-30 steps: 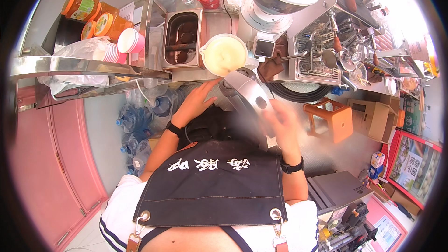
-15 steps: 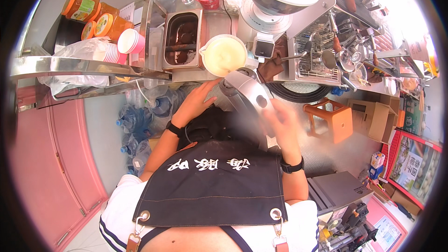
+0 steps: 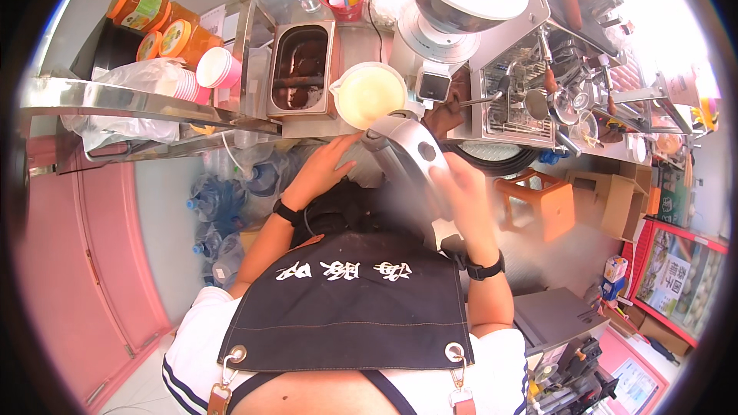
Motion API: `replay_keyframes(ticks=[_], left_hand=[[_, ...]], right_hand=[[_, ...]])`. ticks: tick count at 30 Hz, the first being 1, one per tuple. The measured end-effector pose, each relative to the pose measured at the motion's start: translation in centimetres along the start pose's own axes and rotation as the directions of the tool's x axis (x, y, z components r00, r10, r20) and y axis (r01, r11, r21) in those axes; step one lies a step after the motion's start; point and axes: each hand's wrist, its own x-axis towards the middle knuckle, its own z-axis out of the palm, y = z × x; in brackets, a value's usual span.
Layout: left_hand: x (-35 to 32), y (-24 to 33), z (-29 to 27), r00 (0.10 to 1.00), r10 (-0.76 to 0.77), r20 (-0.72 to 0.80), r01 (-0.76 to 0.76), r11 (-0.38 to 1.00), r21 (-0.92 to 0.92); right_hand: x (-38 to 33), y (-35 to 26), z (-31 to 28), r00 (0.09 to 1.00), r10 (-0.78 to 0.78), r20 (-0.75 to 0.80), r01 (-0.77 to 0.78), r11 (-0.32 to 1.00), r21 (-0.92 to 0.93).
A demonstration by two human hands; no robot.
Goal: The person prepares a beverage by using a hand mixer to blend ingredients in a pitcher, rinsing the mixer in a sink, and then placing the covered pitcher into a refrigerator before cleaning the workstation.
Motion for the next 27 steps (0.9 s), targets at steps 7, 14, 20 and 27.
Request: replay_keyframes(ticks=[7, 14, 20, 27], left_hand=[[-0.3, -0.2, -0.3, 0.999, 0.007, -0.033, -0.007, 1.0, 0.006], [-1.6, -1.3, -0.5, 0.994, 0.008, -0.107, -0.009, 1.0, -0.013], [-2.7, -1.5, -0.6, 0.992, -0.063, -0.106, 0.057, 0.997, -0.055], [-3.3, -2.5, -0.5, 0.988, -0.05, -0.146, 0.039, 0.996, -0.077]], right_hand=[[3.8, -3.3, 1.0, 0.999, 0.044, 0.026, -0.043, 0.998, -0.046], [7.7, -5.0, 1.1, 0.985, 0.133, 0.111, -0.113, 0.978, -0.175], [10.7, -6.8, 1.7, 0.971, 0.186, 0.148, -0.164, 0.975, -0.15], [12.2, -7.9, 3.1, 0.955, 0.245, 0.168, -0.234, 0.969, -0.083]])
